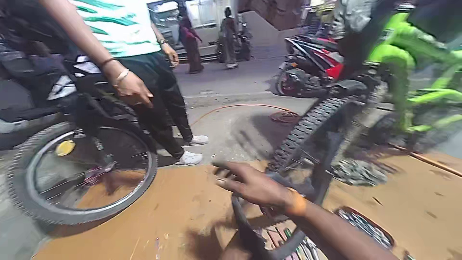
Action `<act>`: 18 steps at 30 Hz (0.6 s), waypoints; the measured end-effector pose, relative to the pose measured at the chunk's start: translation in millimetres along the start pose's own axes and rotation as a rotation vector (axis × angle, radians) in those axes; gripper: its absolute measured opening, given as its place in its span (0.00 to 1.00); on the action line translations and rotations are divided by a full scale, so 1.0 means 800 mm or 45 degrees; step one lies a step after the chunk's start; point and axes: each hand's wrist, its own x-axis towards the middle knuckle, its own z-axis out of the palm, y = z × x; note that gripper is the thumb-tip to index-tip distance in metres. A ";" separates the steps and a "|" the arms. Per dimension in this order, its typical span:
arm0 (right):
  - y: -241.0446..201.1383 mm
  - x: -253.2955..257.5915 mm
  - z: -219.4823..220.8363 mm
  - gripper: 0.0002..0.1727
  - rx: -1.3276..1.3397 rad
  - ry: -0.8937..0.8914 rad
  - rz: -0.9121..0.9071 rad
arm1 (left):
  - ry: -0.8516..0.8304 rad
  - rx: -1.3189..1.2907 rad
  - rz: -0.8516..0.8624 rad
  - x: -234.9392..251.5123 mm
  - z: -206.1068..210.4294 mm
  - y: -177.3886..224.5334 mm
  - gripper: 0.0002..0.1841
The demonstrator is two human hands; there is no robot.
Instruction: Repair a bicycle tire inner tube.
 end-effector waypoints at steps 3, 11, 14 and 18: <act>-0.018 0.022 0.023 0.30 -0.276 0.118 -0.223 | 0.110 0.032 -0.133 -0.035 -0.008 0.036 0.13; 0.159 -0.126 0.044 0.30 0.000 1.740 -0.041 | 0.510 -0.219 0.456 0.016 -0.008 -0.089 0.21; 0.277 -0.166 0.046 0.35 0.733 2.024 0.621 | 0.525 -0.144 0.577 0.026 -0.006 -0.075 0.21; 0.328 -0.180 0.047 0.32 1.326 1.755 0.835 | 0.515 0.103 0.736 0.049 -0.001 -0.047 0.25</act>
